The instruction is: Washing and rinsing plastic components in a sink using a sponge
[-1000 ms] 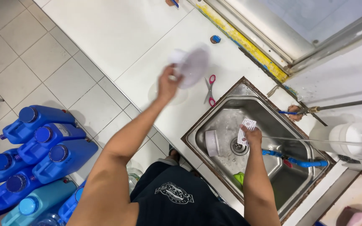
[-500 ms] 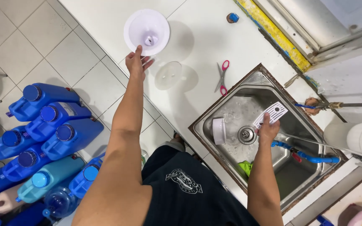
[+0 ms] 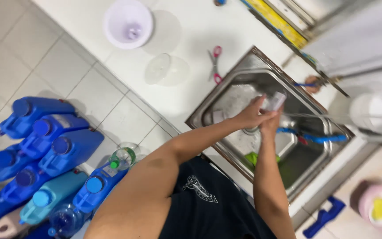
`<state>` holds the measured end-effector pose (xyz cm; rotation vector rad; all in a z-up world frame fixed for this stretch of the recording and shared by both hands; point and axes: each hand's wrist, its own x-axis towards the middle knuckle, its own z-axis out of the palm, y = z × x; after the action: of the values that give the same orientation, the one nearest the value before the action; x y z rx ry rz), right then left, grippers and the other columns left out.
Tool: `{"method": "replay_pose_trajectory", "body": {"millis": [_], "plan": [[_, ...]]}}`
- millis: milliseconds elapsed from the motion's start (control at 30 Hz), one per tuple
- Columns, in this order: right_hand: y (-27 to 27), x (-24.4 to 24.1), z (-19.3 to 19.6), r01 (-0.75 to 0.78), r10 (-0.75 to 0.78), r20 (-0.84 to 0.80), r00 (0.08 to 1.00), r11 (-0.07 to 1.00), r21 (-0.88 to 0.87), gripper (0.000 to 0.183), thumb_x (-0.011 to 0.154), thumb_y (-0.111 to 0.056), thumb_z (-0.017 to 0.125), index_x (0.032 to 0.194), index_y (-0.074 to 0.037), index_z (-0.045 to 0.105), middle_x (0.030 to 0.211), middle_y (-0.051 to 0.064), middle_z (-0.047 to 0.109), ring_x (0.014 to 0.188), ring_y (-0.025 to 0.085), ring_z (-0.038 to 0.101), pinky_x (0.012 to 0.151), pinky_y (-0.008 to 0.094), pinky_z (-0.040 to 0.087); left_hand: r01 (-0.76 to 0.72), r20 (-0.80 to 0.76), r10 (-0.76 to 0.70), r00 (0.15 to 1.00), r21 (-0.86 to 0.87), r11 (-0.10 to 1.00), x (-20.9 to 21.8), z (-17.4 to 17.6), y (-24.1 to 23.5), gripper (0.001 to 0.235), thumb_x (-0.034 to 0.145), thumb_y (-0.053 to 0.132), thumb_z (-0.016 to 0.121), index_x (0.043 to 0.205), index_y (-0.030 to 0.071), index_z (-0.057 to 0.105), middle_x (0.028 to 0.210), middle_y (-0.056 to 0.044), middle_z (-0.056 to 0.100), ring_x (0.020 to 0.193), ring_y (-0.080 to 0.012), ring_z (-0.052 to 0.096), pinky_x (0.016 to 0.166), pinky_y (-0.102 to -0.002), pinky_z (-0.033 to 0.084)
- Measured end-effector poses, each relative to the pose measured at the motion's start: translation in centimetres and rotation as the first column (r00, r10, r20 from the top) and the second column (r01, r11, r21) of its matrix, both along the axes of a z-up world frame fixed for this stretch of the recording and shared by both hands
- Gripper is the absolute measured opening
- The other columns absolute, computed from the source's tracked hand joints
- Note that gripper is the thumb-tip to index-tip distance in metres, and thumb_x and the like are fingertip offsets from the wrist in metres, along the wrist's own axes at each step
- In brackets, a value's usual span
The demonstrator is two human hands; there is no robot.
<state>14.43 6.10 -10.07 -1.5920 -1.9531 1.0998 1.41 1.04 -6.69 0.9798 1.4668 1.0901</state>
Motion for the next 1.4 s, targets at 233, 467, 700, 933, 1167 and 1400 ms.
{"method": "replay_pose_trajectory", "body": {"millis": [233,467,700,933,1167,1400], "plan": [[-4.4,0.1,10.9,0.052,-0.082,-0.329,0.941,0.994,-0.098,0.067,0.106,-0.03,0.049,0.158,0.008,0.029,0.161,0.041,0.02,0.15,0.057,0.021,0.127,0.062,0.016,0.118,0.794,-0.026,0.608,-0.058,0.991,6.9,-10.4,9.5,0.067,0.106,0.059,0.05,0.164,0.035,0.028,0.156,-0.025,0.046,0.105,-0.0228,0.07,0.09,-0.03,0.057],[-3.2,-0.4,9.1,-0.022,-0.013,0.252,0.968,0.991,0.133,0.056,0.117,-0.041,0.032,0.168,-0.021,0.02,0.175,0.011,0.009,0.161,0.033,-0.001,0.124,0.068,-0.002,0.043,0.933,0.222,0.284,-0.243,0.969,4.5,0.3,6.1,0.054,0.098,0.059,0.061,0.13,0.016,0.065,0.117,-0.012,0.074,0.096,-0.0234,0.073,0.09,-0.038,0.062],[-0.4,0.6,4.6,-0.168,0.132,0.166,0.977,0.959,0.23,0.06,0.114,-0.032,0.029,0.171,-0.022,0.011,0.177,-0.002,0.004,0.163,0.025,0.005,0.122,0.069,0.002,-0.069,0.937,0.262,0.231,-0.252,0.965,2.4,-0.9,4.3,0.057,0.096,0.059,0.062,0.137,0.018,0.06,0.125,-0.017,0.07,0.105,-0.0356,0.072,0.093,-0.05,0.061],[-5.3,0.0,6.6,-0.213,0.207,0.052,0.977,0.916,0.34,0.066,0.114,-0.041,0.04,0.169,-0.012,0.016,0.173,0.017,0.017,0.159,0.038,0.017,0.125,0.058,0.019,-0.115,0.953,0.25,0.171,-0.233,0.966,3.1,-3.6,6.0,0.061,0.096,0.058,0.063,0.142,0.02,0.056,0.131,-0.022,0.067,0.113,-0.046,0.071,0.096,-0.061,0.06],[-2.6,0.2,3.4,0.369,-0.298,-0.326,0.897,0.911,0.184,0.019,0.103,-0.038,0.065,0.116,-0.027,0.072,0.091,0.001,0.075,0.091,0.024,0.073,0.077,0.04,0.058,-0.456,0.258,0.461,0.849,-0.084,0.886,3.6,1.9,5.6,0.04,0.093,0.055,0.068,0.099,0.015,0.065,0.079,-0.001,0.06,0.079,-0.014,0.061,0.074,-0.031,0.05],[-3.6,0.2,6.7,0.461,-0.725,-0.414,0.55,0.677,-0.574,0.064,0.098,-0.066,0.05,0.075,-0.007,0.061,0.049,0.011,0.051,0.028,0.02,0.044,0.019,0.035,0.037,-0.269,0.182,0.23,0.956,0.232,0.935,6.8,9.4,1.3,0.047,0.11,0.043,0.048,0.115,0.0,0.067,0.112,-0.024,0.066,0.119,-0.0306,0.058,0.11,-0.05,0.04]]}}
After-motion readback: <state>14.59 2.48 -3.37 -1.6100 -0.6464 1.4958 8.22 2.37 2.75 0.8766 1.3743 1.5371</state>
